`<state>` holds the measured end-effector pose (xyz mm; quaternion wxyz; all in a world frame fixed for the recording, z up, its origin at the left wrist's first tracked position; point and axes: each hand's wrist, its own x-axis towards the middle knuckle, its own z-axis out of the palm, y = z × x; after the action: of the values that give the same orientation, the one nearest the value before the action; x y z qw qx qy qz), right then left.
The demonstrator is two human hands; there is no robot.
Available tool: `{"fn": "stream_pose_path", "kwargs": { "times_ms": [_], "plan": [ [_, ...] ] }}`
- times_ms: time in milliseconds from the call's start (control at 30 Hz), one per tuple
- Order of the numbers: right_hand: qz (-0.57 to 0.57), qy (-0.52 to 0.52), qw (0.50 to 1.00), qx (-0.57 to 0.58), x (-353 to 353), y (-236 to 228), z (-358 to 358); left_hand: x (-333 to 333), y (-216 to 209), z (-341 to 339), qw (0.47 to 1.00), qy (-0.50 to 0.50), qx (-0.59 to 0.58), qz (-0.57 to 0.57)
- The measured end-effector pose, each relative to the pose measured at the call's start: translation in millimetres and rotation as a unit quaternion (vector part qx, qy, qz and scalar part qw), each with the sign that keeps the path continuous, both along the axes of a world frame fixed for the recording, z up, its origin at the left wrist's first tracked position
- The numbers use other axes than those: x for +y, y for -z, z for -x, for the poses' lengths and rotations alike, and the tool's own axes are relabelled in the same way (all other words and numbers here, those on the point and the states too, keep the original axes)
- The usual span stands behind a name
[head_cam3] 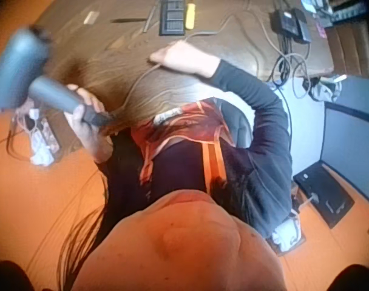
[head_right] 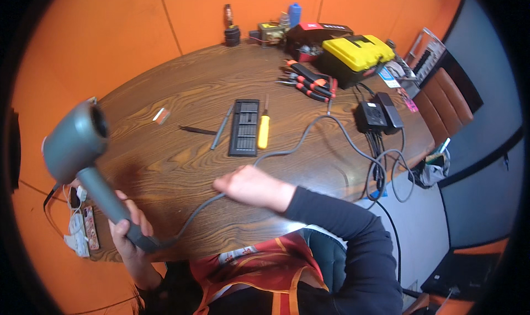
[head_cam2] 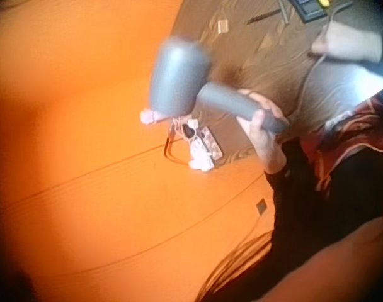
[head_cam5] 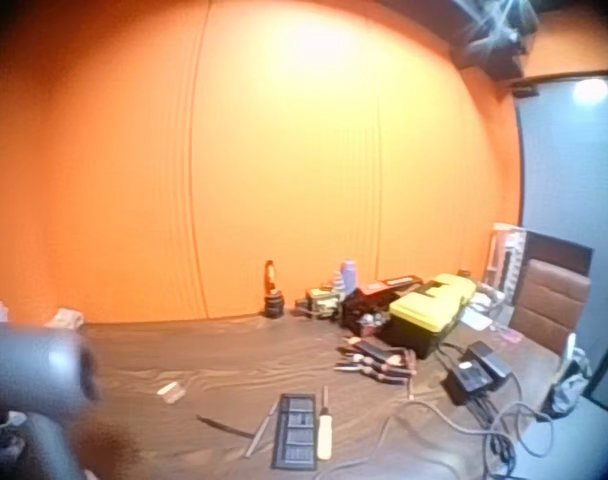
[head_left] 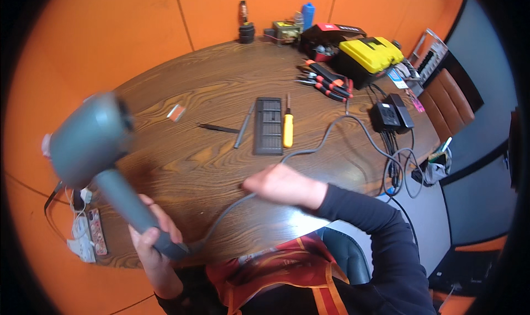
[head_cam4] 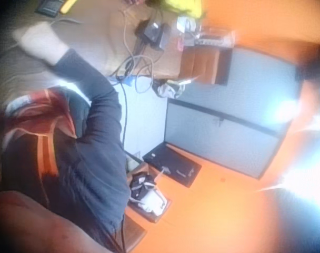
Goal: The person assembles a hair dryer by attaching the power cord, inserting screws into the body, and securing the cord with a metal clamp. The person then wraps the cord around the handle.
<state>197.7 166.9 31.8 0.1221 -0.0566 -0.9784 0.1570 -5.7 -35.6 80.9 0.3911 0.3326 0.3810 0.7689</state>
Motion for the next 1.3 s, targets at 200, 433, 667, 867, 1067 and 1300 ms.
{"fn": "stream_pose_path", "kwargs": {
  "times_ms": [200, 433, 667, 867, 1067, 1300],
  "plan": [
    [0.057, -0.002, 0.998, -0.002, 72, -37, -4, -5, -13, -9, 0.809, 0.15, 0.519, 0.232],
    [0.101, 0.066, 0.988, 0.097, 42, -110, -8, 22, 8, -50, 0.806, 0.328, 0.402, 0.285],
    [-0.088, -0.015, 0.993, 0.081, -46, -100, -32, 37, 33, -17, 0.938, 0.31, 0.045, 0.145],
    [0.024, -0.228, 0.97, -0.077, -17, -44, -23, 27, 39, -8, 0.916, 0.374, -0.141, 0.024],
    [0.048, -0.067, 0.996, -0.021, 34, -59, -8, 20, 4, -17, 0.802, 0.416, 0.386, 0.187],
    [-0.155, 0.054, 0.986, 0.004, -12, -123, -15, 36, 1, -52, 0.736, 0.259, 0.568, 0.263]
  ]
}}
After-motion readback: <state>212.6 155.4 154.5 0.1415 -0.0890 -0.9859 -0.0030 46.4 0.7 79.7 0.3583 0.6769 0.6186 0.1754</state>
